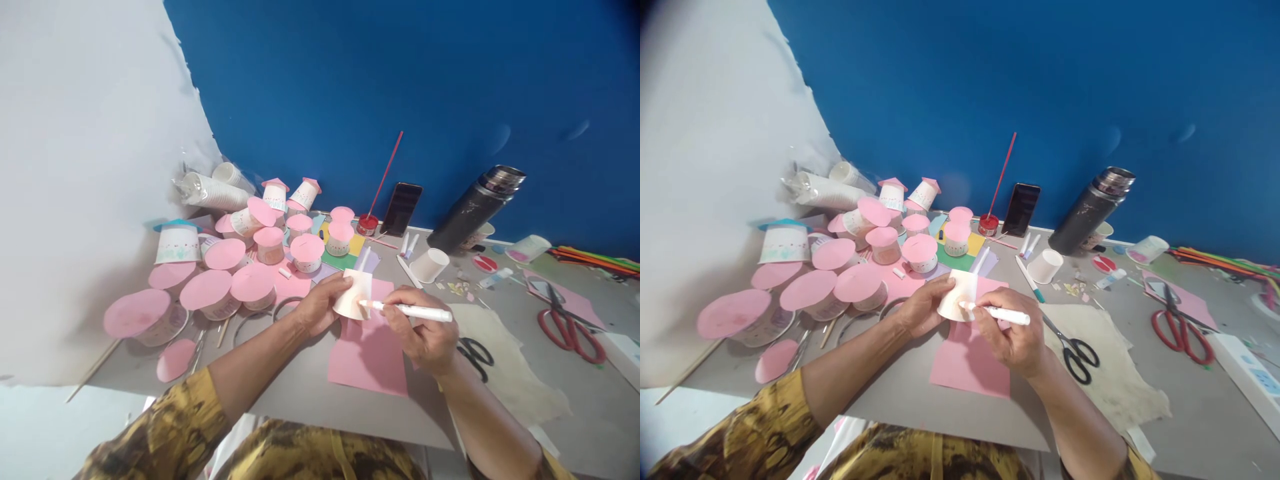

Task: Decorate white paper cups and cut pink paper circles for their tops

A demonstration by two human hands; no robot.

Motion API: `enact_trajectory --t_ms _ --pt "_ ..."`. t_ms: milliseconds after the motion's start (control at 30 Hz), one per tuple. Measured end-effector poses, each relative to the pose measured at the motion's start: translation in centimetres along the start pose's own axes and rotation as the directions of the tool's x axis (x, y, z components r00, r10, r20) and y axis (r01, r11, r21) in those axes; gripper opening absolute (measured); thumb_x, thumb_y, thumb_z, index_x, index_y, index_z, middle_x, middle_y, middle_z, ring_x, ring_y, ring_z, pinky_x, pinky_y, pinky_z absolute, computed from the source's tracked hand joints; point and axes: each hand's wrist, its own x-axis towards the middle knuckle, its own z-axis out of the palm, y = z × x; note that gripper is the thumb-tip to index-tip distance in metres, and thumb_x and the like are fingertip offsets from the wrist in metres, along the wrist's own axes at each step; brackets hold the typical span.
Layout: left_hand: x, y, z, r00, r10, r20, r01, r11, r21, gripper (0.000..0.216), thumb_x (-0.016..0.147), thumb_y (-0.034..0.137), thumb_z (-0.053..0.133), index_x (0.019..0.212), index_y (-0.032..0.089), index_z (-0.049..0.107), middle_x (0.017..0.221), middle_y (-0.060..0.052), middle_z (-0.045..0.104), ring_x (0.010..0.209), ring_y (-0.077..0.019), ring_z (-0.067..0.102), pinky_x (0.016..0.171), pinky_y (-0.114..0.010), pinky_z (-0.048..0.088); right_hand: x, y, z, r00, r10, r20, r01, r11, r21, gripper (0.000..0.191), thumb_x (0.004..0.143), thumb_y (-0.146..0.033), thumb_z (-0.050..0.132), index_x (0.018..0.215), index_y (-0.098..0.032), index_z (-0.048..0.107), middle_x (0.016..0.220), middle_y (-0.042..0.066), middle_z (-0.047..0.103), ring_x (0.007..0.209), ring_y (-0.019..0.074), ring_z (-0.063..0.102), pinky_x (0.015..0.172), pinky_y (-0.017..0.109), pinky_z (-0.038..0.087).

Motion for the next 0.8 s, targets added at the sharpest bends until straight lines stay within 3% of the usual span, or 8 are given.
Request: enact_trajectory --t_ms 267,467,667,800 --pt "-0.1 0.02 0.15 1.0 0.013 0.012 -0.013 0.999 0.037 0.037 0.074 0.038 0.089 0.093 0.013 0.069 0.08 -0.005 0.068 0.071 -0.0181 0.064 0.061 -0.029 0.057 -0.29 0.0 -0.08 1.0 0.028 0.003 -0.028 1.0 -0.013 0.014 0.097 -0.019 0.06 0.085 -0.023 0.066 0.067 -0.001 0.071 0.053 0.0144 0.064 0.051 0.026 0.049" --pt "0.01 -0.08 0.06 0.997 -0.026 -0.078 0.02 0.997 -0.07 0.024 0.078 0.027 0.083 0.093 0.013 0.07 0.083 -0.006 0.07 0.074 -0.0182 0.066 0.066 -0.029 0.059 -0.73 0.61 -0.6 0.992 0.089 -0.088 -0.093 0.995 -0.039 0.011 0.096 -0.018 0.063 0.087 -0.023 0.067 0.07 -0.002 0.071 0.052 0.0117 0.061 0.052 0.024 0.048" --pt "-0.02 0.2 0.28 0.983 -0.095 -0.16 0.07 0.986 -0.154 0.015 0.088 0.022 0.069 0.097 0.01 0.072 0.083 -0.008 0.072 0.073 -0.02 0.068 0.065 -0.031 0.06 -0.55 0.62 -0.55 0.999 0.053 -0.011 -0.053 0.999 -0.007 0.012 0.095 -0.017 0.062 0.086 -0.023 0.066 0.07 -0.002 0.071 0.054 0.0127 0.062 0.051 0.025 0.047" --pt "-0.13 0.48 0.6 0.98 -0.104 -0.171 0.076 0.984 -0.162 0.017 0.092 0.021 0.063 0.099 0.008 0.072 0.082 -0.009 0.073 0.072 -0.02 0.069 0.063 -0.031 0.06 -0.69 0.5 -0.41 0.996 0.079 -0.04 -0.079 0.997 0.014 0.011 0.095 -0.017 0.062 0.087 -0.023 0.066 0.07 -0.001 0.07 0.054 0.013 0.062 0.051 0.025 0.048"
